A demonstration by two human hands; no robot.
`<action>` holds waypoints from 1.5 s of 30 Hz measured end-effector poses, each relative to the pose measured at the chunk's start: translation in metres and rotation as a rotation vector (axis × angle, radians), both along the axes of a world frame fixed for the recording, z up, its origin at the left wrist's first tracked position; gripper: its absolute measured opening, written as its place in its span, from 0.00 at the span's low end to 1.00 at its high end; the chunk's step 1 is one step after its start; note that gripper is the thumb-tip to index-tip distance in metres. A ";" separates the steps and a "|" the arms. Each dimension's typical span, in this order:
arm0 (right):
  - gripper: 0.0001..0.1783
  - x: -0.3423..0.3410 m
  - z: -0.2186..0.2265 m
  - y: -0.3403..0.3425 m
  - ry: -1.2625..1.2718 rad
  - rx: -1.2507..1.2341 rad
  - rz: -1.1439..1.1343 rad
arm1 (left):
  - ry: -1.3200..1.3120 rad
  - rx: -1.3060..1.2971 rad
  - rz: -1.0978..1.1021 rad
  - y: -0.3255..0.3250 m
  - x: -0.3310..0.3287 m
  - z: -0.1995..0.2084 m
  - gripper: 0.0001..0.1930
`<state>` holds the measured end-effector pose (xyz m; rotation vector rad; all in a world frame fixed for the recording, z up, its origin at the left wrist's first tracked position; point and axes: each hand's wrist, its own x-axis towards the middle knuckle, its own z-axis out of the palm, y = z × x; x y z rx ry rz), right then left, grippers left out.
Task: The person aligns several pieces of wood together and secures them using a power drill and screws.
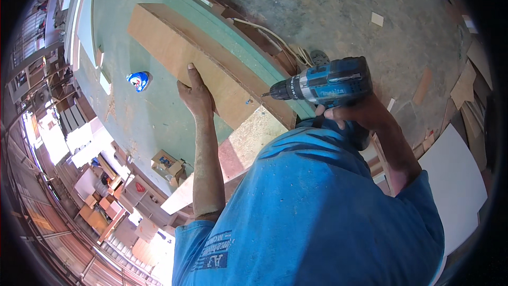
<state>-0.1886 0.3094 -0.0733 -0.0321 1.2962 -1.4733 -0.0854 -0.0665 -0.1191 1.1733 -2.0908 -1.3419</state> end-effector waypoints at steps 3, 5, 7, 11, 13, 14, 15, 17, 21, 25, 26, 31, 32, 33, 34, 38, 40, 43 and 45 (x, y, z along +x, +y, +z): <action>0.21 -0.004 0.010 -0.002 -0.045 0.003 -0.049 | -0.002 -0.012 0.008 0.000 0.001 -0.001 0.27; 0.20 -0.003 0.008 0.000 -0.051 -0.012 -0.010 | 0.014 -0.010 0.000 -0.003 0.003 -0.004 0.27; 0.20 -0.005 0.007 0.002 -0.055 -0.026 0.027 | 0.002 -0.014 0.009 -0.003 0.002 -0.005 0.27; 0.20 -0.008 0.014 0.001 -0.081 0.007 -0.053 | -0.047 0.004 0.030 -0.003 0.002 -0.002 0.31; 0.20 -0.007 0.015 0.002 -0.068 0.022 -0.065 | -0.035 -0.004 0.027 -0.005 0.002 -0.005 0.31; 0.20 -0.003 0.014 0.002 -0.098 -0.003 -0.056 | -0.027 -0.012 0.022 -0.006 0.004 -0.006 0.32; 0.20 -0.001 0.015 0.002 -0.125 -0.023 -0.047 | -0.020 -0.007 0.024 -0.005 0.003 -0.005 0.32; 0.20 -0.004 0.021 0.000 -0.094 0.002 -0.033 | -0.007 -0.024 0.032 -0.003 0.004 -0.004 0.32; 0.20 -0.010 0.038 -0.002 0.041 0.142 0.029 | -0.042 -0.060 0.081 -0.001 0.005 0.005 0.32; 0.20 -0.006 0.082 -0.014 0.245 0.177 0.037 | -0.136 -0.065 0.119 0.004 0.002 0.016 0.34; 0.22 -0.004 0.091 -0.017 0.318 0.182 0.061 | -0.153 -0.087 0.118 0.004 0.002 0.017 0.34; 0.26 0.008 0.136 -0.040 0.510 0.314 0.217 | -0.210 -0.021 0.167 0.006 0.004 0.024 0.38; 0.25 0.012 0.142 -0.045 0.520 0.337 0.216 | -0.220 -0.011 0.152 0.006 0.003 0.023 0.39; 0.25 0.014 0.146 -0.051 0.541 0.348 0.247 | -0.204 0.011 0.180 0.005 0.004 0.019 0.39; 0.25 0.016 0.150 -0.056 0.562 0.352 0.268 | -0.233 -0.008 0.176 0.003 0.005 0.015 0.40; 0.23 0.022 0.158 -0.070 0.629 0.404 0.339 | -0.276 -0.028 0.148 0.004 0.007 0.017 0.43; 0.23 0.026 0.156 -0.072 0.649 0.431 0.352 | -0.277 0.036 0.137 0.003 0.008 0.022 0.45; 0.22 0.028 0.159 -0.078 0.692 0.422 0.358 | -0.269 0.073 0.134 0.000 0.009 0.013 0.48; 0.23 0.029 0.168 -0.085 0.653 0.477 0.403 | -0.260 0.052 0.140 -0.001 0.011 0.010 0.48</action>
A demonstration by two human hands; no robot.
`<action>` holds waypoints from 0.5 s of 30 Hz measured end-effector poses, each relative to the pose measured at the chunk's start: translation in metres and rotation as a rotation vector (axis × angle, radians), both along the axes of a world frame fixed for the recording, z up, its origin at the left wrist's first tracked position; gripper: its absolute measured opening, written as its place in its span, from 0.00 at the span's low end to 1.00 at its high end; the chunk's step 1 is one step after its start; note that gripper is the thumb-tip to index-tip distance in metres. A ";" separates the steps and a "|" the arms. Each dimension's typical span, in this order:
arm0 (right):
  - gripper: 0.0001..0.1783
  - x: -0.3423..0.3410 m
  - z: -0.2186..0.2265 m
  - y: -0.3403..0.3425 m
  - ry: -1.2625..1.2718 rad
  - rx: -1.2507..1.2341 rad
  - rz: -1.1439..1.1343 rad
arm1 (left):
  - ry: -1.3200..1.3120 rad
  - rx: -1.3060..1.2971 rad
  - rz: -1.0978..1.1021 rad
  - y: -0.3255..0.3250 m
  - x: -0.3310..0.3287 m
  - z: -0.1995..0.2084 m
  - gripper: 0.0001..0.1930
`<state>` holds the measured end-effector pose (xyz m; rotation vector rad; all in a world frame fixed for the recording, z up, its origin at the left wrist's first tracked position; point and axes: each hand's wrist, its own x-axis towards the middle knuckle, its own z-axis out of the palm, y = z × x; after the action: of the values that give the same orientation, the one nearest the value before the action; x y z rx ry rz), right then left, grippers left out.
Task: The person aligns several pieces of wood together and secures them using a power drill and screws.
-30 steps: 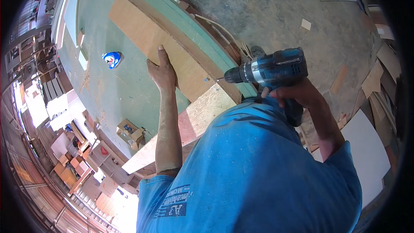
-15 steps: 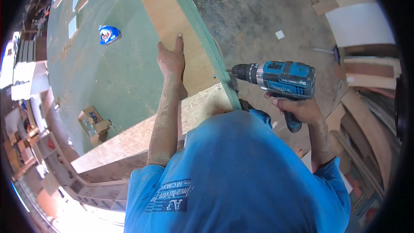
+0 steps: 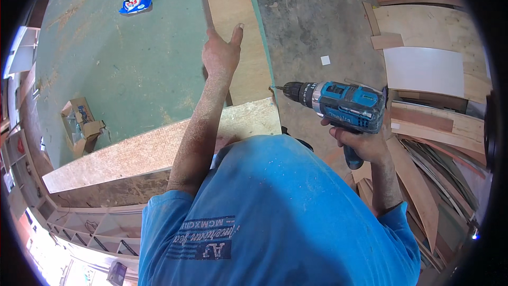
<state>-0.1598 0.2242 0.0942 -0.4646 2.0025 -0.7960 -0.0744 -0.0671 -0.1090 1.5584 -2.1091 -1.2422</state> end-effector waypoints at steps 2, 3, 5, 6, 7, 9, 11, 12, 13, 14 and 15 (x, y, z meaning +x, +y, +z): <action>0.23 0.000 0.001 -0.002 0.001 0.000 0.009 | -0.021 -0.013 -0.009 0.001 -0.001 0.003 0.49; 0.22 -0.001 0.001 -0.002 0.002 -0.003 0.017 | -0.019 -0.012 -0.007 0.002 -0.001 0.005 0.49; 0.22 -0.001 0.001 -0.002 0.000 -0.002 0.026 | -0.005 0.009 -0.016 0.002 -0.001 0.008 0.49; 0.22 -0.001 0.001 -0.003 -0.004 0.000 0.034 | -0.003 0.012 -0.014 0.002 -0.001 0.008 0.49; 0.22 0.000 0.002 -0.004 -0.002 0.004 0.036 | 0.002 0.005 -0.021 0.002 -0.001 0.008 0.48; 0.23 0.001 0.004 -0.007 -0.006 -0.011 0.027 | 0.008 0.002 -0.024 0.002 0.000 0.006 0.48; 0.21 0.006 0.004 -0.011 0.026 -0.025 0.016 | 0.009 0.018 -0.025 0.000 -0.001 0.004 0.47; 0.20 0.007 0.004 -0.013 0.058 -0.040 0.000 | 0.010 0.023 -0.023 0.001 -0.001 0.002 0.47; 0.20 0.008 0.006 -0.015 0.059 -0.035 0.003 | 0.019 -0.032 -0.016 0.002 -0.001 0.001 0.43; 0.20 0.008 0.010 -0.019 0.094 0.021 0.056 | 0.028 -0.086 -0.008 0.002 -0.001 -0.001 0.40; 0.20 0.007 0.013 -0.023 0.130 0.078 0.107 | 0.032 -0.079 -0.006 0.001 -0.002 -0.002 0.40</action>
<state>-0.1525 0.2015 0.1073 -0.5859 2.1007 -0.6331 -0.0760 -0.0657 -0.1107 1.4905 -2.1181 -1.1624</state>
